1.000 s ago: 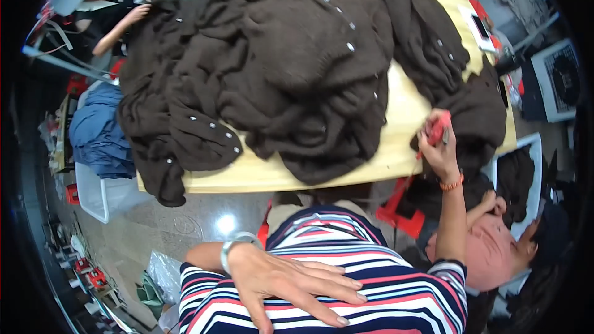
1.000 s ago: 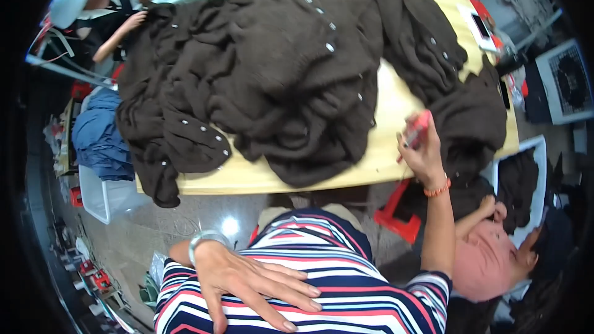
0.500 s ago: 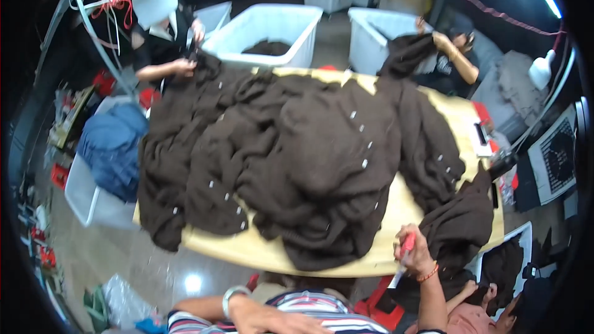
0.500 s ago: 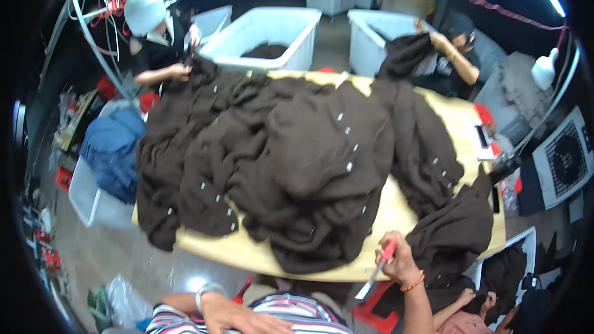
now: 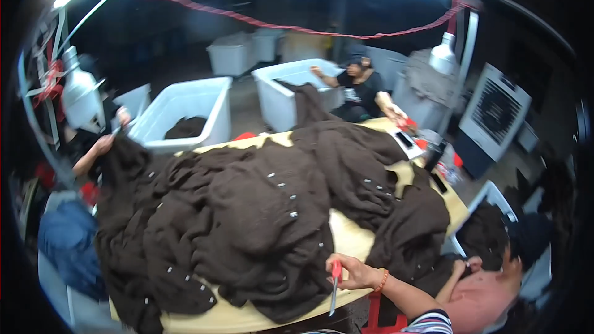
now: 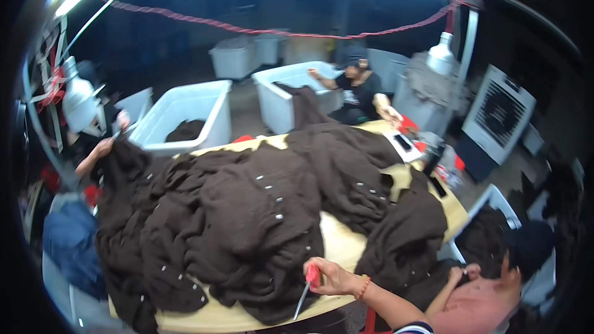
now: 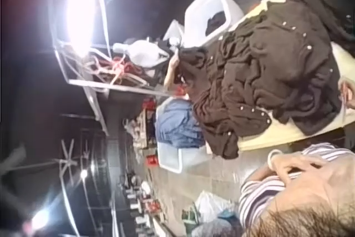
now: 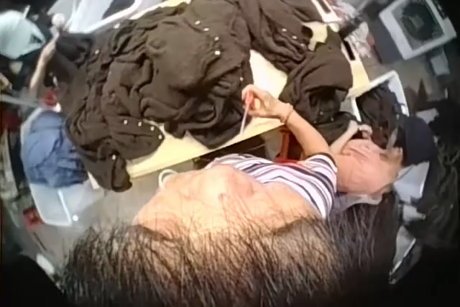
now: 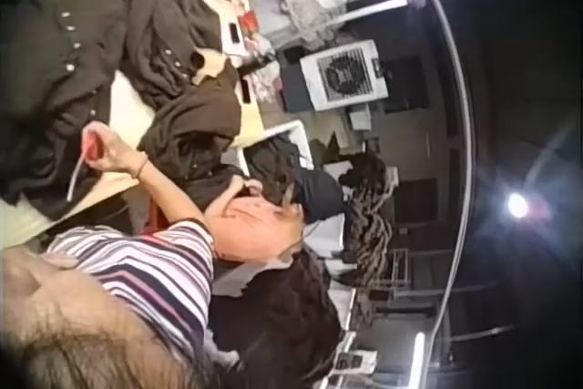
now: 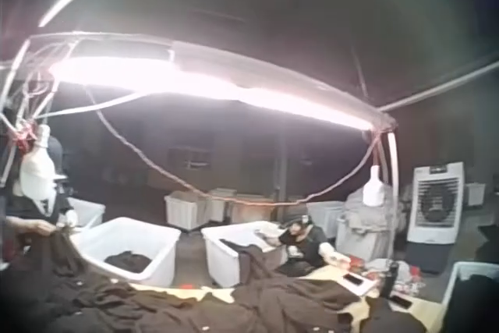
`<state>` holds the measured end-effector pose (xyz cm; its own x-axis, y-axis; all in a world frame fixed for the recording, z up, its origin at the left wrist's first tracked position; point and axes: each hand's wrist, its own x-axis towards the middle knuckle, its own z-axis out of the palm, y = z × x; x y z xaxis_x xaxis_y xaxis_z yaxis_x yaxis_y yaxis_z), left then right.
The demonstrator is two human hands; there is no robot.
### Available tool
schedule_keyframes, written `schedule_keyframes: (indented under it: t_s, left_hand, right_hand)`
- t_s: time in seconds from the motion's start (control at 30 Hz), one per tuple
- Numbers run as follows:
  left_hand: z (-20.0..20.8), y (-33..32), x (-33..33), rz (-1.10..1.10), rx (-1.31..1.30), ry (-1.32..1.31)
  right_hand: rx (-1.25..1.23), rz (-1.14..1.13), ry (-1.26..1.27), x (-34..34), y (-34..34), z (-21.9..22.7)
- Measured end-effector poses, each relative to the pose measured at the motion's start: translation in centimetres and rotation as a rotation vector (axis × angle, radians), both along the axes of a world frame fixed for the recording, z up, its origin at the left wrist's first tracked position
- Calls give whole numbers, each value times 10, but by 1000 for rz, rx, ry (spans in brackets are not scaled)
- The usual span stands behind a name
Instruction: Trimming loose threads and excess material from brown fabric items using scissors.
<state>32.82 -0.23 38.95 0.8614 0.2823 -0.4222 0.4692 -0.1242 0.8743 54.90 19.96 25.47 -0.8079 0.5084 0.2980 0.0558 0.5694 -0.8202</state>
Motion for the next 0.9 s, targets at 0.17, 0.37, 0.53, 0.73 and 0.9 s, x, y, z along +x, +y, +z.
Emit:
schedule_keyframes:
  t_s: [0.17, 0.37, 0.53, 0.73, 0.9]
  left_hand:
    - [-88, -12, -59, 181, -97, -938]
    - [-138, -13, -123, 1261, 156, -240]
    - [-293, -22, -223, 1890, 856, 422]
    - [-338, -13, -292, 2061, 949, 506]
    - [-353, 5, -330, 1909, 1024, 770]
  right_hand:
    - [314, -165, -424, 15, -3, -5]
    - [182, -142, -692, -23, -27, -24]
    - [-36, 29, -616, -67, -46, -65]
    - [-11, 153, -752, -126, -61, -56]
    - [91, 181, -649, -183, -67, -60]
